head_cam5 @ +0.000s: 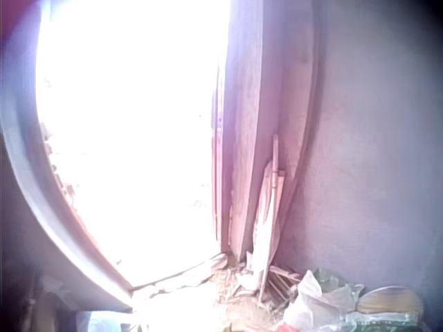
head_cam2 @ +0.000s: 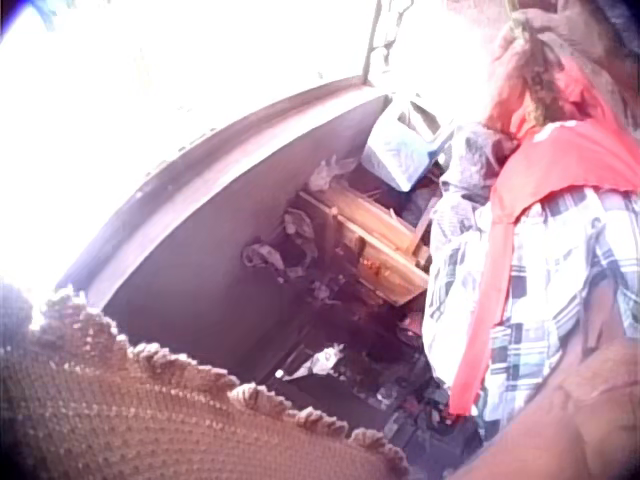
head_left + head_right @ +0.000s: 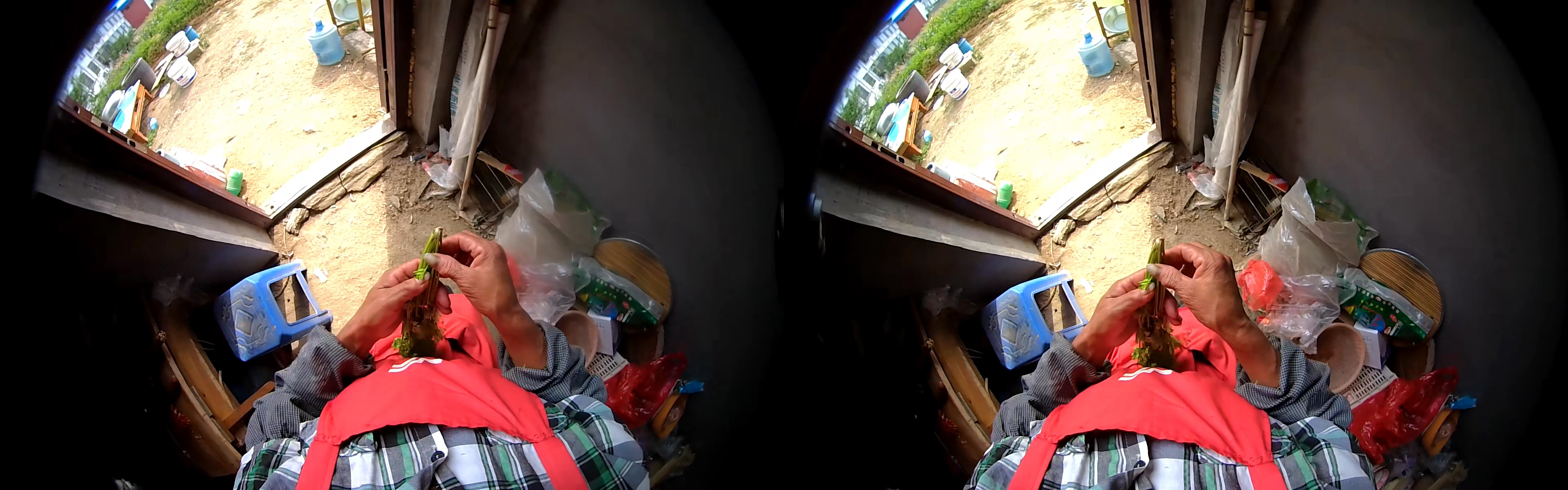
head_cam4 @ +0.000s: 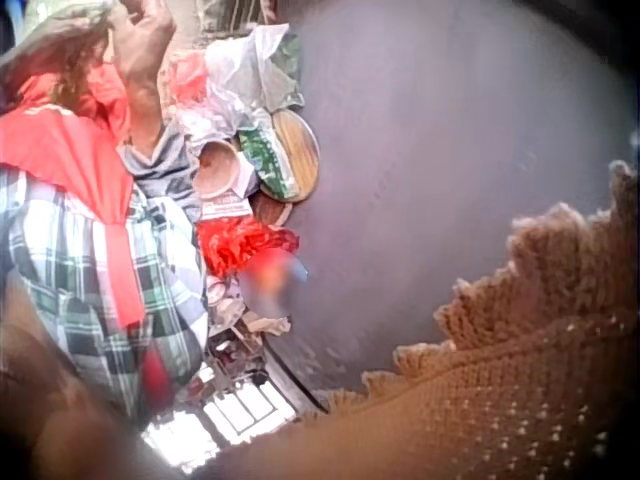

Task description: The person retrieves green vegetables from a red plastic bag and washes them under an outdoor tap. They chop the vegetables and garlic cloves on a wooden cutting board using a knife, then add the chopped ingredients to a wok on a stove.

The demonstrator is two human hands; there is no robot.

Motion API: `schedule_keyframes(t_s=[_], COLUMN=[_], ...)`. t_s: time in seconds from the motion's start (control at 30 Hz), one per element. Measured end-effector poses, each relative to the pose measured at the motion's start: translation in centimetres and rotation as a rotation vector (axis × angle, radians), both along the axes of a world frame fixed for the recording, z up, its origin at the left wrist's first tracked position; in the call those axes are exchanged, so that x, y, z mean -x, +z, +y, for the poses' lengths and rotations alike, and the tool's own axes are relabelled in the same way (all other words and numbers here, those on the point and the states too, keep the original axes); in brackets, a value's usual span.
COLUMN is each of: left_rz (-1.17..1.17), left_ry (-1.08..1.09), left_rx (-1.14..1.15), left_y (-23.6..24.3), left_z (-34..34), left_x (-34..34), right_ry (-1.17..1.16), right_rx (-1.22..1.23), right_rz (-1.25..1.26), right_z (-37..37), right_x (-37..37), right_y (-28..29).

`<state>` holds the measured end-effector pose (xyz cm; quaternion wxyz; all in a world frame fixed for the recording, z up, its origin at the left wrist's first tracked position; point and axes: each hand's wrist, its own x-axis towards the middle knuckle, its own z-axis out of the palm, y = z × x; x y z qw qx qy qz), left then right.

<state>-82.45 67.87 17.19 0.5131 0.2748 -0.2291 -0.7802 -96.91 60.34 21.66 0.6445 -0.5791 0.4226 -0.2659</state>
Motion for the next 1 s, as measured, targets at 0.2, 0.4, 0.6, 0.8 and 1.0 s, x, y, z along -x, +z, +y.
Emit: schedule_keyframes(t_s=[0.2, 0.4, 0.6, 0.8, 1.0], left_rz=[-0.357, -0.573, -1.174, -1.624, -1.419], left_ry=[0.292, 0.373, 0.449, 0.493, 0.759], left_rx=[-0.002, -0.057, 0.008, 0.061, -0.224], left_y=[-0.8, 0.2, 2.2, 1.2, -0.9], left_z=[-4.7, -12.6, -19.5, -23.5, -24.9], left_x=[-7.6, -15.6, -21.3, -27.1, -36.3], right_ry=[0.307, 0.56, 0.587, 0.676, 0.504], right_rx=[0.417, 0.182, -0.259, -0.708, -0.56], right_rz=[0.182, 0.167, -0.178, -0.135, -0.24], right_z=[-7.9, -18.0, -25.0, -31.0, -37.5], right_x=[-8.7, -16.2, -22.7, -27.1, -32.6], right_y=[-1.8, -0.9, -2.9, -1.8, 0.3])
